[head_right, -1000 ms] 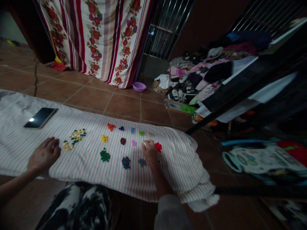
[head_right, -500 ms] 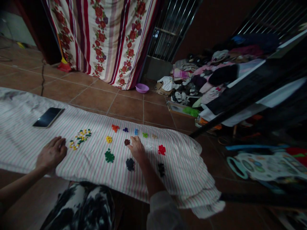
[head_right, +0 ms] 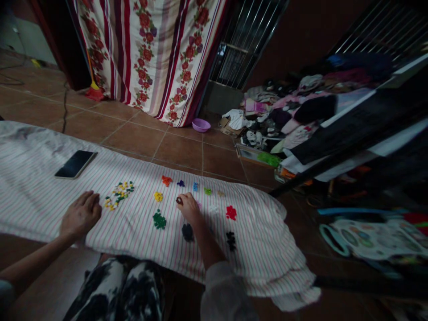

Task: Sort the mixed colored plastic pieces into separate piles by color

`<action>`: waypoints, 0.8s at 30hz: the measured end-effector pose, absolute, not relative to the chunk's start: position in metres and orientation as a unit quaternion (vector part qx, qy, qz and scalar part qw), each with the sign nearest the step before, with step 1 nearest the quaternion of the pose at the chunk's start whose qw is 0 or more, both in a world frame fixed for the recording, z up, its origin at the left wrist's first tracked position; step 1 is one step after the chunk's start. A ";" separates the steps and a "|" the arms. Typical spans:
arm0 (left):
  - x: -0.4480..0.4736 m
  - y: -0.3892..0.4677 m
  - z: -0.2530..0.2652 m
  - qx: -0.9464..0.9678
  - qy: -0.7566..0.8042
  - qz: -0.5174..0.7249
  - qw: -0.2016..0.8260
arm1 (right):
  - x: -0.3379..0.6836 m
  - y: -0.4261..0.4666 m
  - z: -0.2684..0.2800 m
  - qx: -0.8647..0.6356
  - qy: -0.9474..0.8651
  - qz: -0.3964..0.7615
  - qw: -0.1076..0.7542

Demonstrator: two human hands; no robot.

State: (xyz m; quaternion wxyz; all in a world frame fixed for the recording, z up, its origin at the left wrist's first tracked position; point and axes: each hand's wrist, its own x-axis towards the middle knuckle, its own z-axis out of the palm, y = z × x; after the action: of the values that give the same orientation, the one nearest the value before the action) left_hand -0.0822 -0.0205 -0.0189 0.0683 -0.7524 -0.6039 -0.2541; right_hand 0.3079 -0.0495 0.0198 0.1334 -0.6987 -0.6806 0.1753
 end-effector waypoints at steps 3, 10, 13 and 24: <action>-0.082 -0.020 -0.022 -0.748 -0.606 -0.262 0.068 | 0.305 -0.049 0.020 -0.698 -0.679 0.186 0.134; -0.083 -0.020 -0.022 -0.751 -0.605 -0.249 0.090 | 0.296 -0.049 0.016 -0.719 -0.660 0.167 0.138; -0.083 -0.020 -0.022 -0.752 -0.605 -0.247 0.093 | 0.293 -0.050 0.013 -0.727 -0.652 0.153 0.153; -0.083 -0.020 -0.022 -0.750 -0.601 -0.263 0.086 | 0.305 -0.055 0.014 -0.710 -0.662 0.156 0.183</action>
State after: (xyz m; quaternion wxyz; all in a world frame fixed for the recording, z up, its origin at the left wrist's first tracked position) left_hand -0.0827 -0.0205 -0.0221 0.0858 -0.7497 -0.6012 -0.2629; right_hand 0.3050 -0.0553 0.0143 0.1827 -0.7096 -0.6624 0.1556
